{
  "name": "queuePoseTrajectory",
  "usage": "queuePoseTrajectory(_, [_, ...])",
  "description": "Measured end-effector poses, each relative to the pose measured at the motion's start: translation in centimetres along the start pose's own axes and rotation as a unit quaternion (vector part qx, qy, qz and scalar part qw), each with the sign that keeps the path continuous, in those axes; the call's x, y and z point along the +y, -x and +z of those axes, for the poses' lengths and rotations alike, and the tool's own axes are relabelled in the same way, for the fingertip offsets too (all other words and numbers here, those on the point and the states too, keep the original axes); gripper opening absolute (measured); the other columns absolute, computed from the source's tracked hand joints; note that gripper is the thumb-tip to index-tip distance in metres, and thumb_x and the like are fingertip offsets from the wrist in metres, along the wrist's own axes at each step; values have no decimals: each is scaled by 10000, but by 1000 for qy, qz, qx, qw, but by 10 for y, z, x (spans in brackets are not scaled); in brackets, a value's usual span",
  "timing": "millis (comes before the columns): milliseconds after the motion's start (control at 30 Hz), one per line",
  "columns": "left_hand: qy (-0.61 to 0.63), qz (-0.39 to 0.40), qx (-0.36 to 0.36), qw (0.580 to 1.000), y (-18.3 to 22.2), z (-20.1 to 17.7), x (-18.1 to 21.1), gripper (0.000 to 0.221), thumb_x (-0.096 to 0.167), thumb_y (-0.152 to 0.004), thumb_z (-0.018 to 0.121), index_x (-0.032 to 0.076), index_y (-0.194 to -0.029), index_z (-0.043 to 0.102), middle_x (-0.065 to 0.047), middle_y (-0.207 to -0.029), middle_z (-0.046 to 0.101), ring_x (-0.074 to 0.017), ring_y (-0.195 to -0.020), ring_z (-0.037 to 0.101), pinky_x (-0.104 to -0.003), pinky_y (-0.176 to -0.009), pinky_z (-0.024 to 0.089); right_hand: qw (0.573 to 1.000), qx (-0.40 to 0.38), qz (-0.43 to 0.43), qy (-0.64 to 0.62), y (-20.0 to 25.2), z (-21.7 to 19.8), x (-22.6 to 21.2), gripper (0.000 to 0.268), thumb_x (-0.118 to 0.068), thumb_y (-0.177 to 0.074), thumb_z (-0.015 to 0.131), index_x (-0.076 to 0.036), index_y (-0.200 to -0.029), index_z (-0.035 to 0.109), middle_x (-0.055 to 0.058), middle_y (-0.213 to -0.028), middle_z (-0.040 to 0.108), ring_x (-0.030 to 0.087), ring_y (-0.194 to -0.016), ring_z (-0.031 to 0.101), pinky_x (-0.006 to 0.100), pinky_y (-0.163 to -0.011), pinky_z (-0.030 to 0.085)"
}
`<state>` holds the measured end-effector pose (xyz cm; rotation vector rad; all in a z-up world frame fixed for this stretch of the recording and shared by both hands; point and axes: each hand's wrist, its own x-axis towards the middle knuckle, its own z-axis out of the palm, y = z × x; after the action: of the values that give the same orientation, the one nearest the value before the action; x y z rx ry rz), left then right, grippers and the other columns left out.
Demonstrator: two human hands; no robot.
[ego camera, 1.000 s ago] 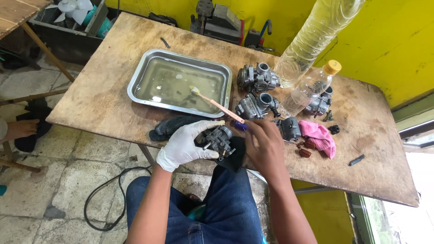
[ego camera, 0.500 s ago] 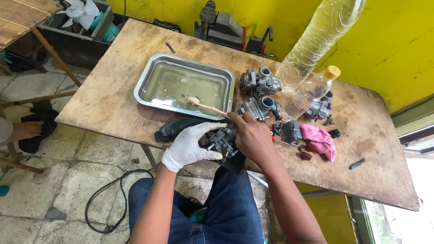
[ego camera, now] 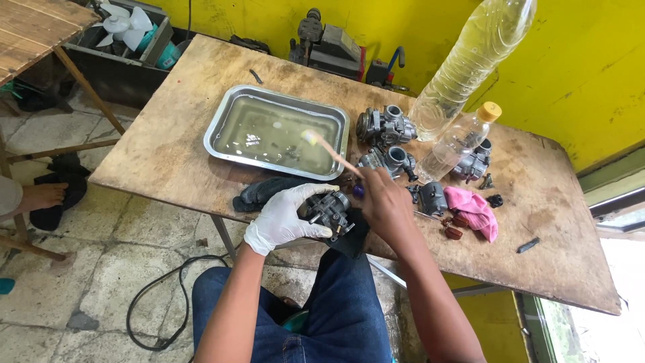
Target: The person cleans a carburetor using a toothbrush and a thin metal tool. They scrub various parts of the carburetor, dip the toothbrush into a tray of liquid, and use the metal tool to clean small openings.
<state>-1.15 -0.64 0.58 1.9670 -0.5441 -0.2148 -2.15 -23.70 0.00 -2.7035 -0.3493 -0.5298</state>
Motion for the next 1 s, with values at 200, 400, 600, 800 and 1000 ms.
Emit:
queuePoseTrajectory(200, [8, 7, -2, 1000, -1, -1, 1, 859, 425, -514, 963, 353, -1319, 670, 69, -1200, 725, -163, -894, 700, -340, -874, 537, 994, 41, -43, 92, 25, 21, 28, 385, -181, -939, 563, -176, -1307, 676, 92, -949, 637, 422, -627, 671, 518, -564, 558])
queuePoseTrajectory(400, [21, 21, -5, 1000, 1, -2, -1, 841, 392, -527, 965, 294, -1311, 676, 12, -1279, 720, -266, -1137, 687, -390, -962, 518, 995, 73, -34, 67, 29, 18, 18, 407, -172, -919, 627, -186, -1322, 684, 108, -982, 643, 438, -643, 677, 548, -555, 553])
queuePoseTrajectory(600, [29, 9, 2, 1000, -1, 0, -2, 851, 414, -492, 975, 320, -1286, 684, 49, -1263, 723, -216, -1209, 660, -354, -1018, 496, 996, 66, 22, 65, 31, 14, 9, 247, -223, -891, 658, -218, -1115, 764, 42, -798, 650, 367, -632, 702, 470, -582, 560])
queuePoseTrajectory(800, [49, 4, 17, 999, -2, 7, -12, 840, 369, -453, 986, 298, -1242, 705, 22, -1231, 738, -222, -1220, 655, -363, -1033, 489, 990, 91, 106, -26, 40, 21, 13, 178, -182, -816, 638, -221, -956, 740, 45, -689, 650, 326, -654, 695, 409, -612, 543])
queuePoseTrajectory(1000, [37, -12, 102, 994, -2, 20, -26, 805, 423, -412, 1027, 235, -1102, 656, 14, -1130, 744, -219, -1137, 693, -356, -990, 527, 983, 96, 84, -133, 64, -20, -15, 336, -119, -954, 561, -139, -1202, 786, 147, -730, 651, 318, -598, 636, 416, -574, 484])
